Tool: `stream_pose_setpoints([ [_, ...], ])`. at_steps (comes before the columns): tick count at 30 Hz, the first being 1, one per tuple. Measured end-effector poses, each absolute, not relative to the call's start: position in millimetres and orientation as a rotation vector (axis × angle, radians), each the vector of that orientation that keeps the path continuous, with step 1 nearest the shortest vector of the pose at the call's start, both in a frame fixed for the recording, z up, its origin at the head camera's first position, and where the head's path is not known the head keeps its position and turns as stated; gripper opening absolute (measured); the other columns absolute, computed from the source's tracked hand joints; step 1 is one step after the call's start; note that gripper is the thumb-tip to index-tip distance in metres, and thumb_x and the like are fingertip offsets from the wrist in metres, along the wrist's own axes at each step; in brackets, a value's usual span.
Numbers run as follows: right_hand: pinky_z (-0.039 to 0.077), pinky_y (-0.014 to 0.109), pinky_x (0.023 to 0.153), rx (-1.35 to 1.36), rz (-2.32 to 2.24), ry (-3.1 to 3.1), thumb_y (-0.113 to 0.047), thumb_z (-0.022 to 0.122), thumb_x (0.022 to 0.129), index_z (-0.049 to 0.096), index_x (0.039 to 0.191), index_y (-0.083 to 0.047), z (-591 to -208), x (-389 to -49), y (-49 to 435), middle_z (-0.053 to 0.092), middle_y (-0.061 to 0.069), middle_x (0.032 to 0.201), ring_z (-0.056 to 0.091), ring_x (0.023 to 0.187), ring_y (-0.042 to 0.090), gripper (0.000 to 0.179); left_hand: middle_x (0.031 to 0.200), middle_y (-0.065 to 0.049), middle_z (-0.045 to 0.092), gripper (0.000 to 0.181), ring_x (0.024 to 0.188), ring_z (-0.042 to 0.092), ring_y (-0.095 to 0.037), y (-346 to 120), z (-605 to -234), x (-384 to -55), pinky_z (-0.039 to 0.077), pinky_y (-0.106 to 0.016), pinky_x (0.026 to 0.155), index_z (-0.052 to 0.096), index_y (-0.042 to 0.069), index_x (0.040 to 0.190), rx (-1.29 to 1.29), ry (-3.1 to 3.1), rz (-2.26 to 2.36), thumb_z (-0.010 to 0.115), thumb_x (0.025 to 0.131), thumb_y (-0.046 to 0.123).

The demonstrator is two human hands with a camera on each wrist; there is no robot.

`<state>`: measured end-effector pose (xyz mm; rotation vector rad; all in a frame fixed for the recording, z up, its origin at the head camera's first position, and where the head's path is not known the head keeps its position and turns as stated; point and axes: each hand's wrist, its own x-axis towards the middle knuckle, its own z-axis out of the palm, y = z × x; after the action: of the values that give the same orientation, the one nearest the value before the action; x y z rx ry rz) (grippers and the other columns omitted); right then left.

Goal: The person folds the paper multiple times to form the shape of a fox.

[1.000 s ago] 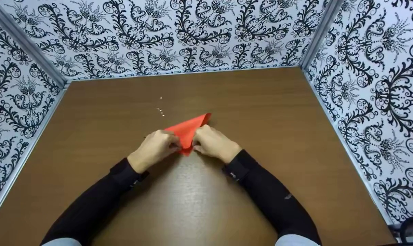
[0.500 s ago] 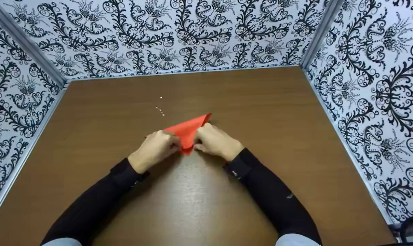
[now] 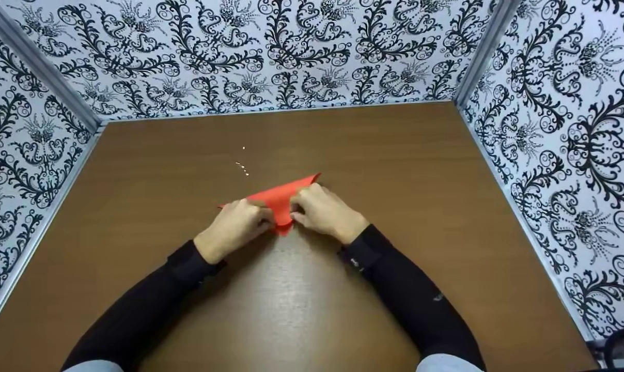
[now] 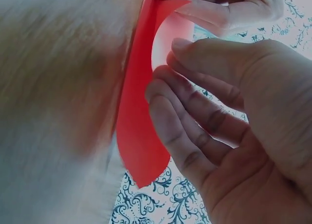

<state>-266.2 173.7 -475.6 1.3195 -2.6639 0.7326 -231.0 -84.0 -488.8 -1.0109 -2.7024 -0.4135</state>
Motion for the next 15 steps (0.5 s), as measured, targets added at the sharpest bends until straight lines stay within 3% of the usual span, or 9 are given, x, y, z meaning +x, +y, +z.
stream_pose_setpoints([
  [7,0.068,0.039,0.083,1.382,0.749,-2.684,-0.003,0.087,0.103,0.091,0.105,-0.008,-481.4,-265.3,171.6,0.082,0.009,0.101,0.079,0.095,0.022,0.006,0.086,-0.005,0.079,0.020,0.079,0.081,-0.025,-84.3,-488.2,-230.1,0.069,-0.046,0.068,0.083,0.014,0.082,-1.030,-2.696,-0.397,0.084,0.097,0.001],
  [15,0.069,0.041,0.088,1.390,0.740,-2.747,-0.002,0.086,0.103,0.091,0.105,-0.007,-482.9,-263.4,168.5,0.082,0.010,0.105,0.079,0.100,0.022,0.007,0.087,-0.006,0.080,0.018,0.081,0.079,-0.022,-85.1,-488.9,-232.7,0.070,-0.043,0.072,0.086,0.013,0.085,-1.077,-2.717,-0.445,0.083,0.097,0.000],
])
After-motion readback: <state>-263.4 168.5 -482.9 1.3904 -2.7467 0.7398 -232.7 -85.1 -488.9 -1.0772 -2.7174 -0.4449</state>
